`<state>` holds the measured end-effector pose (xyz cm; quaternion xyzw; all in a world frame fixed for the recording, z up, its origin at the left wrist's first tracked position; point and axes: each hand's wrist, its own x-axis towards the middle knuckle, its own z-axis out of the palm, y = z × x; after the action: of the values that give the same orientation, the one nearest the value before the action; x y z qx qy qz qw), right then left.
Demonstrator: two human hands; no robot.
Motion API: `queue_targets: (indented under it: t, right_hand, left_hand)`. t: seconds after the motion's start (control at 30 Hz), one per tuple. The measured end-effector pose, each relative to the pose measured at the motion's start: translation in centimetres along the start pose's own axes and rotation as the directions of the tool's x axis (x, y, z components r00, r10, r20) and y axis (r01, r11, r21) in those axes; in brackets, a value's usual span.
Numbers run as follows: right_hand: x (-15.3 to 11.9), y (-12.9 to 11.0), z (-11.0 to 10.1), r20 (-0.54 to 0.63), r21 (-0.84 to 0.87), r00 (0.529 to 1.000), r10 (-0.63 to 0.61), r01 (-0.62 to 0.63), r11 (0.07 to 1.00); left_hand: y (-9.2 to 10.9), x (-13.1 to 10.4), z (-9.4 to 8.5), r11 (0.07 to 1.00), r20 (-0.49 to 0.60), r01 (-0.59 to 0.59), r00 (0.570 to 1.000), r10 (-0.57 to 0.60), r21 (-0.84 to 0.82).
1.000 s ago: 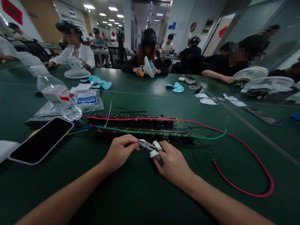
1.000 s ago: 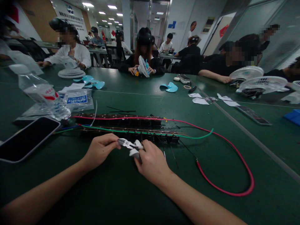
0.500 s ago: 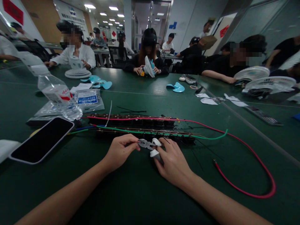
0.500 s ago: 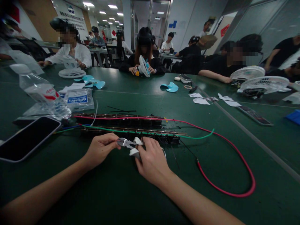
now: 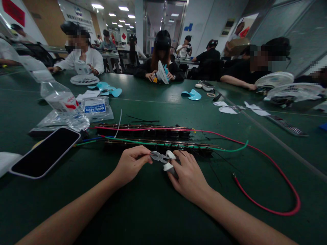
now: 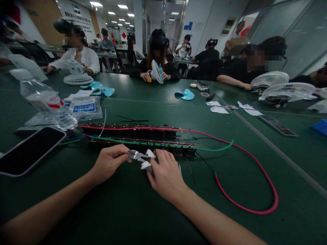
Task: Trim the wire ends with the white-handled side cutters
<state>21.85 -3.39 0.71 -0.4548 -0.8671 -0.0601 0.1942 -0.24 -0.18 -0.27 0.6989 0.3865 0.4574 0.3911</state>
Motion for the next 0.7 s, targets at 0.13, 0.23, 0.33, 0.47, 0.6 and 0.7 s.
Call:
queue_targets:
  t: [0.13, 0.23, 0.33, 0.47, 0.6, 0.7]
  right_hand:
    - [-0.01, 0.02, 0.01, -0.006, 0.003, 1.000, 0.000, 0.000, 1.000]
    - [-0.02, 0.03, -0.01, -0.003, 0.005, 1.000, 0.001, -0.001, 1.000]
    - [-0.02, -0.01, -0.07, 0.005, 0.007, 1.000, 0.005, -0.005, 1.000]
    - [0.02, -0.08, -0.15, 0.008, -0.002, 1.000, 0.006, -0.006, 1.000]
    - [0.06, -0.12, -0.14, 0.018, -0.019, 1.000, 0.014, -0.014, 1.000]
    - [0.05, -0.10, -0.04, 0.017, -0.025, 1.000, 0.017, -0.017, 1.000]
  left_hand:
    - [-0.05, 0.00, -0.04, 1.000, -0.003, 0.004, 1.000, -0.004, 0.001]
    - [-0.08, -0.01, 0.01, 1.000, -0.008, 0.006, 1.000, -0.006, -0.002]
    - [-0.09, -0.02, 0.08, 1.000, -0.014, 0.011, 1.000, -0.011, 0.009]
    - [-0.14, -0.02, 0.14, 1.000, -0.030, 0.013, 0.999, -0.012, 0.021]
    - [-0.05, -0.03, 0.17, 0.999, -0.038, 0.014, 0.999, -0.013, 0.031]
    - [0.16, -0.02, 0.18, 0.999, -0.041, 0.008, 0.999, -0.007, 0.038]
